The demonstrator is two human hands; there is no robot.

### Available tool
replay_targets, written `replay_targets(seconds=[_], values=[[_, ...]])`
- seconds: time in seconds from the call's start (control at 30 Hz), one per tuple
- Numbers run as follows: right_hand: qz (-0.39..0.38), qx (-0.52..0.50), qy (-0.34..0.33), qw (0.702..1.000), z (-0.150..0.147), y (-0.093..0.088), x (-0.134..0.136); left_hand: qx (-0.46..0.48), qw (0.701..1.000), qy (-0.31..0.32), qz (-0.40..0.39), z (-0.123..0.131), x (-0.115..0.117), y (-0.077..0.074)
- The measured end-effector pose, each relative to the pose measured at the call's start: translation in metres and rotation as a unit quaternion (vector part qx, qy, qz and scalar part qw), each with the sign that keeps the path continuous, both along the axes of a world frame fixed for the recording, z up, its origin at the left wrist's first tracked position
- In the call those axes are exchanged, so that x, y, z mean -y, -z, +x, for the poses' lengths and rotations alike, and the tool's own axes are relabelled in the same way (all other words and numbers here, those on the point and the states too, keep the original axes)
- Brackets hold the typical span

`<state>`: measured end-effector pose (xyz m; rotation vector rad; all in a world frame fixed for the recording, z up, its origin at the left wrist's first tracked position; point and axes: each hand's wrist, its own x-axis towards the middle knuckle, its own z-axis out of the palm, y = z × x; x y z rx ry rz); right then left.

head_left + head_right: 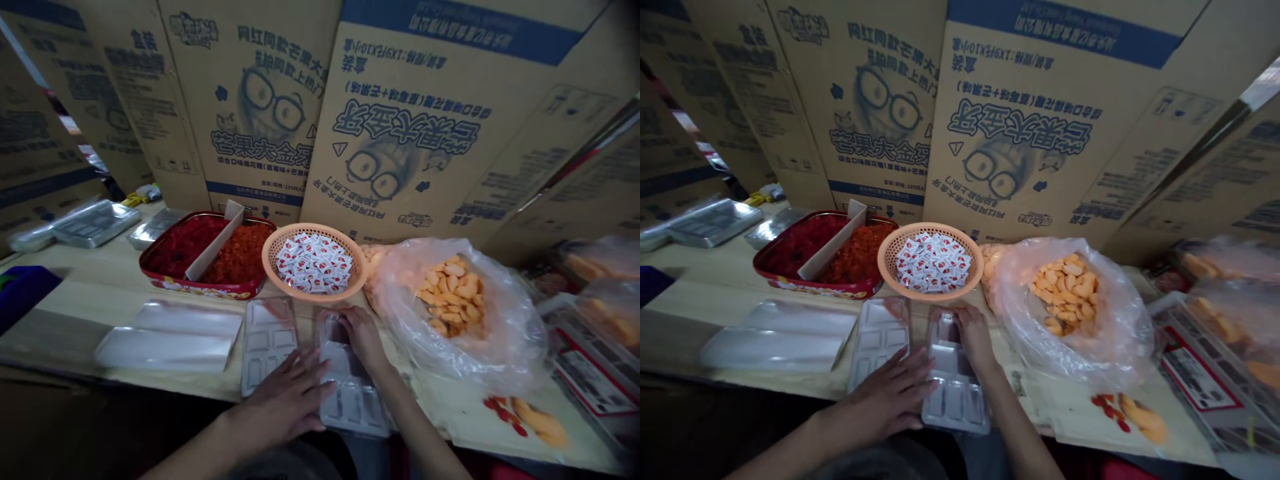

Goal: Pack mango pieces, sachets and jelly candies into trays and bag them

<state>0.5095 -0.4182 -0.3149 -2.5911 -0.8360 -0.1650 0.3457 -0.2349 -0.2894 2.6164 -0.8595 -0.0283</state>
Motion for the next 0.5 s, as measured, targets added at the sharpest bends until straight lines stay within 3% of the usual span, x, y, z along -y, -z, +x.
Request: replay_targets(seconds=[0.1,0.27,0.5], values=[[0.017,0.007,-0.011,1.000,0.000,0.001,0.003,-0.038,0.999,0.024,0.001,0.029,0.023,0.015],[0.037,0.002,-0.011,0.999,0.005,0.001,0.006,-0.040,0.999,0.020,0.005,0.032,0.024,0.032],[-0.023,0.016,-0.039,0.999,0.007,0.000,0.003,-0.041,0.999,0.018,0.002,0.032,0.027,0.032]])
